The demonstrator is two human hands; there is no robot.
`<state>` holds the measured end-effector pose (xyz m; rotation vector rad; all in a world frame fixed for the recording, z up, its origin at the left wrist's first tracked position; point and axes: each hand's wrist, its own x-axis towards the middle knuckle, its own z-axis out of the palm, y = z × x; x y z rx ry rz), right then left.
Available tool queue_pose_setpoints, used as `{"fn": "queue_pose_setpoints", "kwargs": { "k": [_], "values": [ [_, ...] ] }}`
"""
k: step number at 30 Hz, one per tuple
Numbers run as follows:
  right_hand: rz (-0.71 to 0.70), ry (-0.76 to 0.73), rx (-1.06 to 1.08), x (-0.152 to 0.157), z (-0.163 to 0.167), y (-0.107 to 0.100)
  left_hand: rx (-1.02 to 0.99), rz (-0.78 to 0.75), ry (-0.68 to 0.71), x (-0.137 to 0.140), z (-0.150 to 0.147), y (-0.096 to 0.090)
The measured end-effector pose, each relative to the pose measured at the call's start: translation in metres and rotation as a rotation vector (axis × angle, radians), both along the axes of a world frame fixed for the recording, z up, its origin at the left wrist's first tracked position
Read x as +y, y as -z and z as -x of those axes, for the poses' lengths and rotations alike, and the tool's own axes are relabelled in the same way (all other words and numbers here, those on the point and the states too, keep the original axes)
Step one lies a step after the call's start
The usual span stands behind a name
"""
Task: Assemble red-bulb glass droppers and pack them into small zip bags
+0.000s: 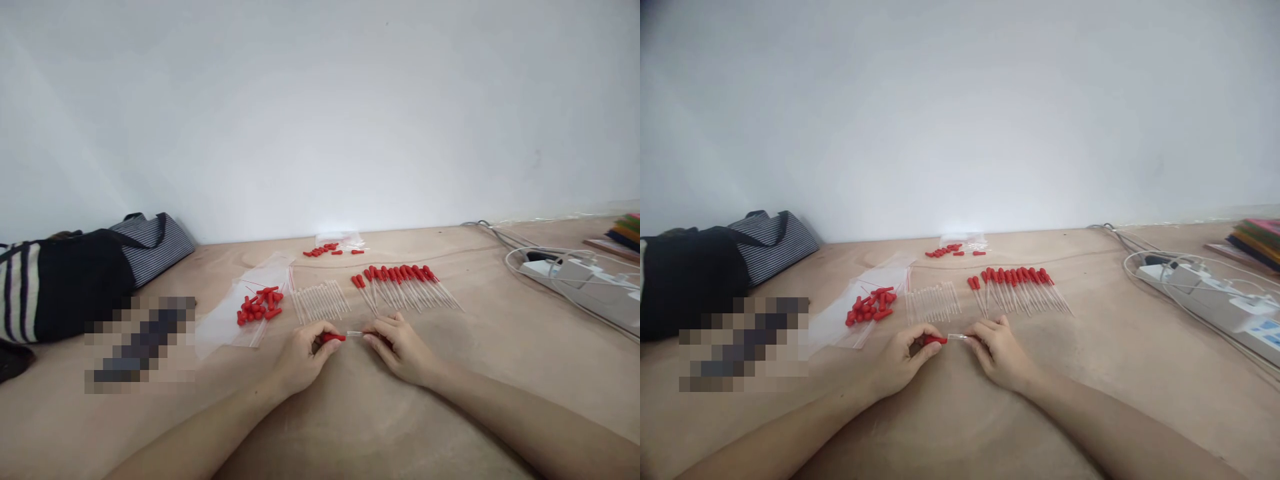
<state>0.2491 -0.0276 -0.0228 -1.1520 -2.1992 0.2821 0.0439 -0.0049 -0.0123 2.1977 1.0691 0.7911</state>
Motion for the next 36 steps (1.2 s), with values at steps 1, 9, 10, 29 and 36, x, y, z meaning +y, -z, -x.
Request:
{"fn": "queue_pose_setpoints", "kwargs": {
  "k": [1,9,10,29,36],
  "values": [
    [0.007,0.004,0.017,-0.001,0.002,0.000,-0.016,0.023,-0.004,0.000,0.000,0.001],
    [-0.013,0.050,0.081,-0.008,0.010,-0.001,-0.099,0.125,-0.026,0.003,-0.001,0.007],
    [-0.016,0.054,0.085,-0.008,0.010,-0.001,-0.108,0.131,-0.030,0.004,0.000,0.008],
    [-0.132,-0.035,-0.025,-0.006,0.008,0.001,-0.034,-0.006,-0.012,-0.004,-0.002,0.008],
    [-0.017,-0.061,0.047,-0.008,0.013,-0.003,-0.026,-0.068,-0.043,-0.008,-0.005,0.009]
  ]
}}
